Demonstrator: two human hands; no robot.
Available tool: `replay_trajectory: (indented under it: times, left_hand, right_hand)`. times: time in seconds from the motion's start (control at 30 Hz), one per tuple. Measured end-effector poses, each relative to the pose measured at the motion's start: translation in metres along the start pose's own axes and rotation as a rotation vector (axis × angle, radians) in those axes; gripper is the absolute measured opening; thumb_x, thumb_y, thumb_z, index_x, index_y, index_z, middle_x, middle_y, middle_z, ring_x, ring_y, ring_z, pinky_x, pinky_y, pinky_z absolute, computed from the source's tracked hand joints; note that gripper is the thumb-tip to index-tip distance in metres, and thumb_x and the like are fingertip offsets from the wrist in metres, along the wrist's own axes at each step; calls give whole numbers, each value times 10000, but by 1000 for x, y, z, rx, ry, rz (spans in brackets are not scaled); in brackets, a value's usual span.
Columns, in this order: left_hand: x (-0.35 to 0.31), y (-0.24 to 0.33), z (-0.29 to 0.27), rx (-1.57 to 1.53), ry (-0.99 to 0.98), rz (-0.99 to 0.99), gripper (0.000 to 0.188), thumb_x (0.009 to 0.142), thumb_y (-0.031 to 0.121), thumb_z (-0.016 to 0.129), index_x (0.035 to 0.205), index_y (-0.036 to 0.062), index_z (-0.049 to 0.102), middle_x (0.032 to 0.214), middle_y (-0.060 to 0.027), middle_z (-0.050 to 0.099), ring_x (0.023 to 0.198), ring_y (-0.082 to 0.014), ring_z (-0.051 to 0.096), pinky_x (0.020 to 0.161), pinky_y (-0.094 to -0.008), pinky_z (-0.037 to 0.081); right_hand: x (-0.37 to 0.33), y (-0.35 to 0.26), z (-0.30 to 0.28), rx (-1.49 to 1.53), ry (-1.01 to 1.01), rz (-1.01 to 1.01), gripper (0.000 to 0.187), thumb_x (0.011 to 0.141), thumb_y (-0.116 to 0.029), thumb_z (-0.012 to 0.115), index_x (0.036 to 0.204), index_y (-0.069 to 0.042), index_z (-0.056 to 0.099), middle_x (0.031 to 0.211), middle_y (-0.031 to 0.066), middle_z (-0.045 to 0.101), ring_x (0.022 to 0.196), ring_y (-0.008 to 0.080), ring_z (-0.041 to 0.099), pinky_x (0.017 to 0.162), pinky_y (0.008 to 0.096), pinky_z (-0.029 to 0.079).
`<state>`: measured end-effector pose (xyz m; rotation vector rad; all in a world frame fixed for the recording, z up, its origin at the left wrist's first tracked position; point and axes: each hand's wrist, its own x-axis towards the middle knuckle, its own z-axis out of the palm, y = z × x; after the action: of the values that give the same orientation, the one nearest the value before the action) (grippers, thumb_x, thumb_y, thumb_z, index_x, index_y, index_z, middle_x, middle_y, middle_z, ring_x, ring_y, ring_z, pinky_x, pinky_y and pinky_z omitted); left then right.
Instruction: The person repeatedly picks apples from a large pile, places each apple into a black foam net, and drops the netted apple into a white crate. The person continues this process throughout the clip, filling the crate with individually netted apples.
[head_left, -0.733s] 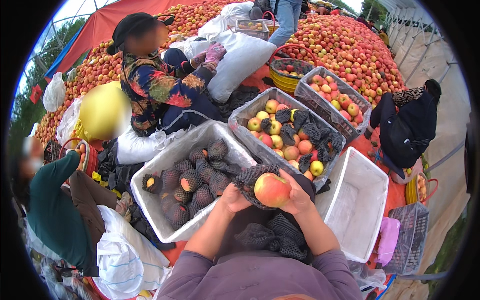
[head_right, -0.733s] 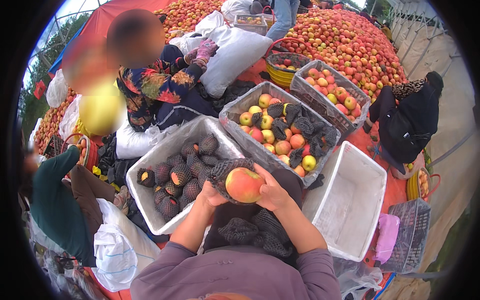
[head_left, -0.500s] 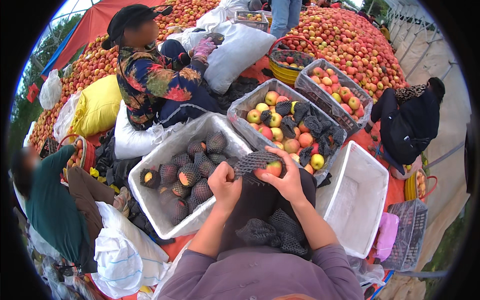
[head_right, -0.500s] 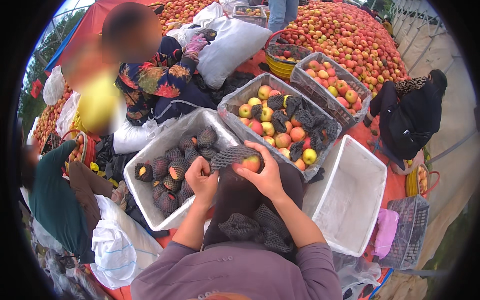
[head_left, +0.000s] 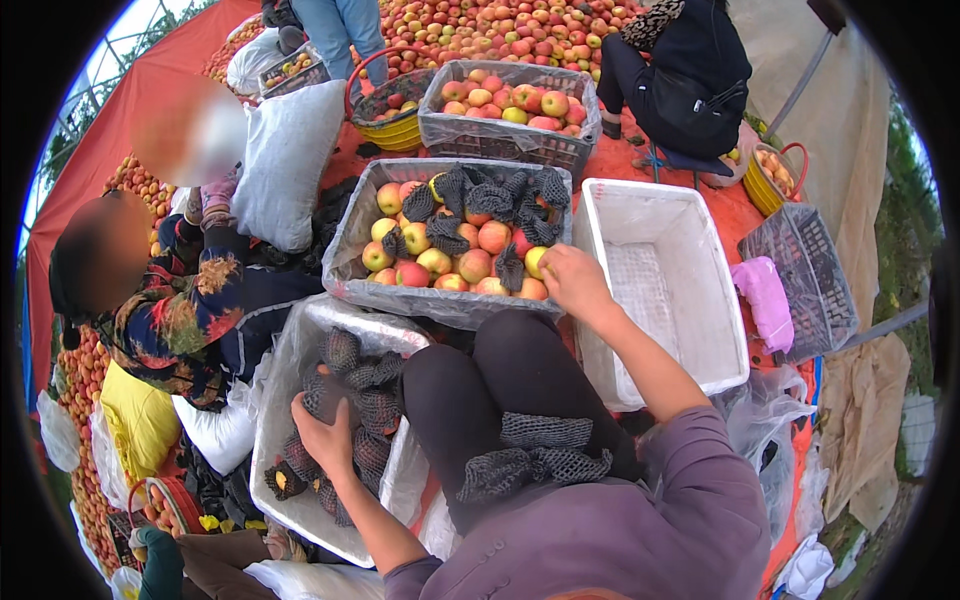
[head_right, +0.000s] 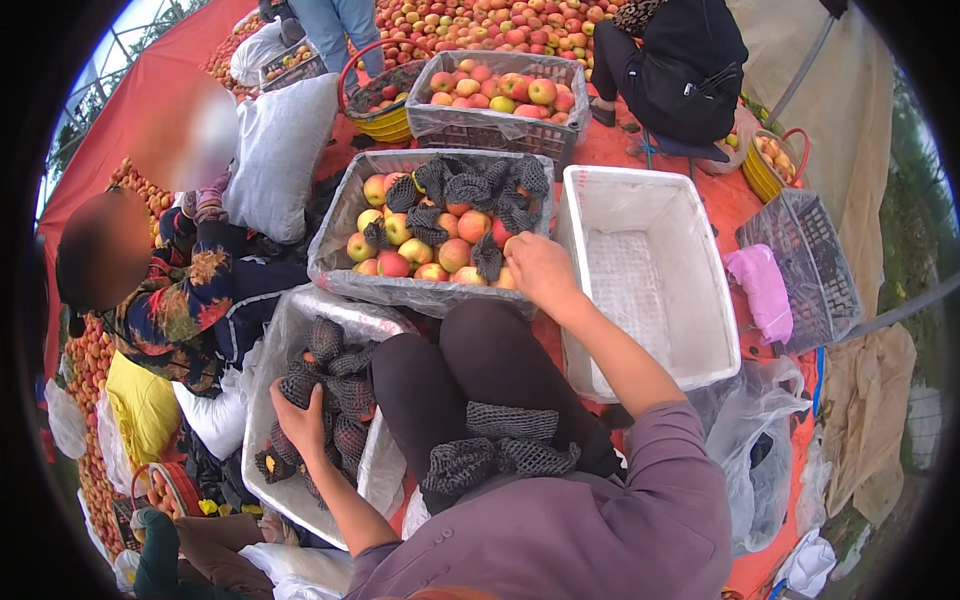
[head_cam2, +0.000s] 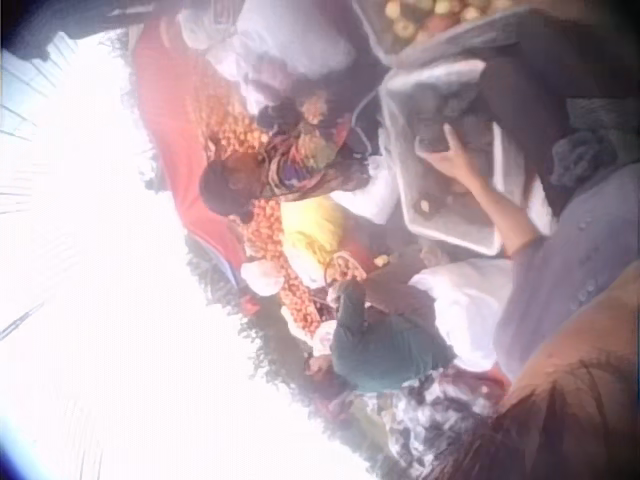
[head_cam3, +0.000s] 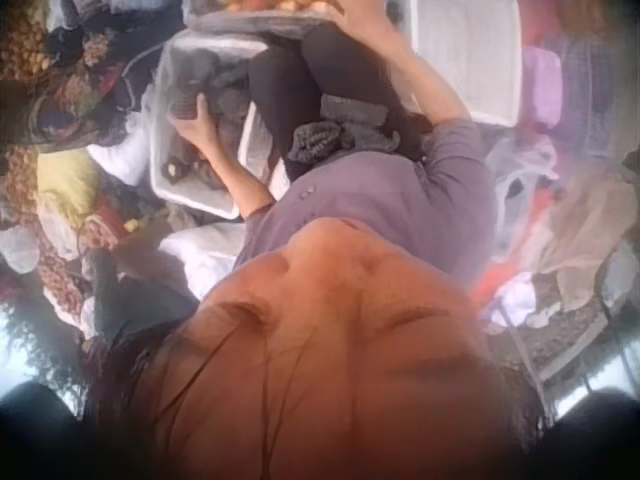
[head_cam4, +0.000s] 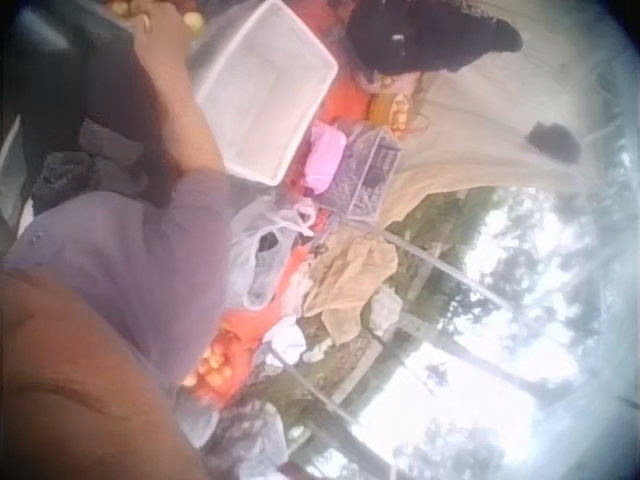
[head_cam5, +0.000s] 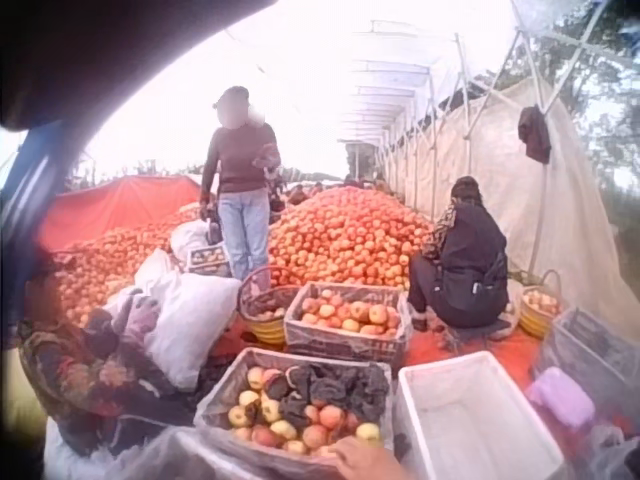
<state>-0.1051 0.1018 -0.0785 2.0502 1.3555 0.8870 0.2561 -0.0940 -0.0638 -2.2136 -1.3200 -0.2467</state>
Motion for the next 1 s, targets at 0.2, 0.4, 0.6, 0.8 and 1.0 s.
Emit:
replay_trajectory:
  times: [0.2, 0.4, 0.6, 0.8, 1.0]
  left_hand:
    - [17, -51, 38, 540, -184, 203, 619, 646, 234, 758, 1159, 18, 487, 1097, -175, 526, 1024, -374, 503, 884, -433, 407]
    - [21, -38, 48, 322, 71, 282, 385, 773, 154, 657, 1096, -1, 518, 1084, -170, 525, 1031, -352, 496, 924, -420, 377]
    - [-16, 48, 37, -312, 77, 161, 207, 815, 23, 575, 1018, -9, 558, 918, -77, 553, 823, -169, 548, 712, -268, 446]
    - [-45, 175, 100, -1194, -822, -54, 535, 835, 82, 640, 1297, 38, 375, 996, -56, 505, 855, -108, 539, 656, -242, 494]
    - [-39, 151, 98, -1108, -612, -42, 233, 937, 254, 512, 924, 22, 516, 801, -32, 566, 691, -84, 549, 571, -223, 439]
  right_hand:
    - [-39, 128, 63, -801, -28, -313, 134, 728, -155, 592, 708, -65, 690, 837, 90, 639, 881, 257, 564, 960, 428, 352]
    - [-31, 169, 108, -843, -283, -86, 118, 672, -157, 579, 622, -120, 679, 667, 58, 619, 860, 212, 569, 949, 364, 356]
    - [-11, 65, -25, -407, -218, 184, 112, 685, -98, 550, 742, -50, 634, 745, 91, 619, 749, 257, 598, 670, 383, 485]
    - [-26, -75, -63, 649, -112, 109, 104, 797, -52, 576, 844, -14, 492, 736, 97, 571, 660, 194, 598, 594, 297, 468]
    - [-23, -99, -29, 1195, -271, 181, 184, 838, -112, 618, 937, -25, 489, 770, 38, 583, 677, 70, 580, 585, 219, 460]
